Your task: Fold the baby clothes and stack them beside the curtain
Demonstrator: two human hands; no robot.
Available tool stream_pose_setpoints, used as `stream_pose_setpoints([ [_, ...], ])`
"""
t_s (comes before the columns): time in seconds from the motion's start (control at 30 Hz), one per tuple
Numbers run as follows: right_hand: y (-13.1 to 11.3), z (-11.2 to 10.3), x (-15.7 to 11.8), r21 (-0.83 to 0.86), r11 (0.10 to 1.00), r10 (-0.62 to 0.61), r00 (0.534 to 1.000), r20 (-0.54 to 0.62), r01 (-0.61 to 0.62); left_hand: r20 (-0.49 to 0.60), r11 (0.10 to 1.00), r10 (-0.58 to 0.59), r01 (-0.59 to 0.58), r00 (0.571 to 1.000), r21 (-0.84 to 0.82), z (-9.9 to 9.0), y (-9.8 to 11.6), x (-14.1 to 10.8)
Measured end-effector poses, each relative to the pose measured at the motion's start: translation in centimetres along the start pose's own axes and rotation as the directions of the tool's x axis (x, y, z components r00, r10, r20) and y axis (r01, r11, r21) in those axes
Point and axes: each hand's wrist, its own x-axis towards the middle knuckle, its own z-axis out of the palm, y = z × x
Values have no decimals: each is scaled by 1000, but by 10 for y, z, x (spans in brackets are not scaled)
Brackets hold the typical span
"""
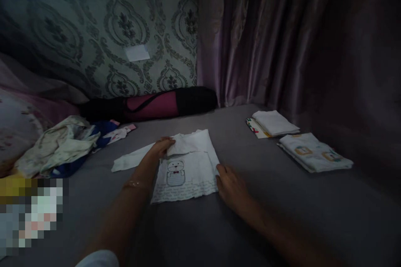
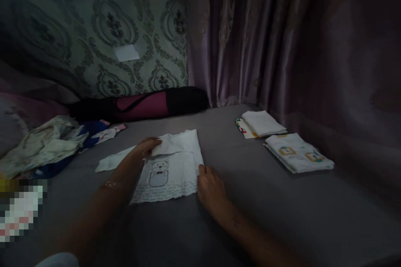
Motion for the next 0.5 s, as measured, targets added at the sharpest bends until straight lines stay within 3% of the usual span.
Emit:
stream_pose_setpoints([
  [0.13, 15, -2, 0, 56, 996, 66, 997, 29, -67, 45, 978, 139, -131, 989, -162, 30, 33, 5],
  [0.3, 32, -4, -4, 28, 982, 183, 977, 111, -188, 180, 939, 281, -231, 943, -255, 102, 74, 7],
  [0.5, 36, -14, -11, -93, 960, 275, 953, 128, -265, 339, 949, 284, -213, 897, -232, 180, 82, 12],
])
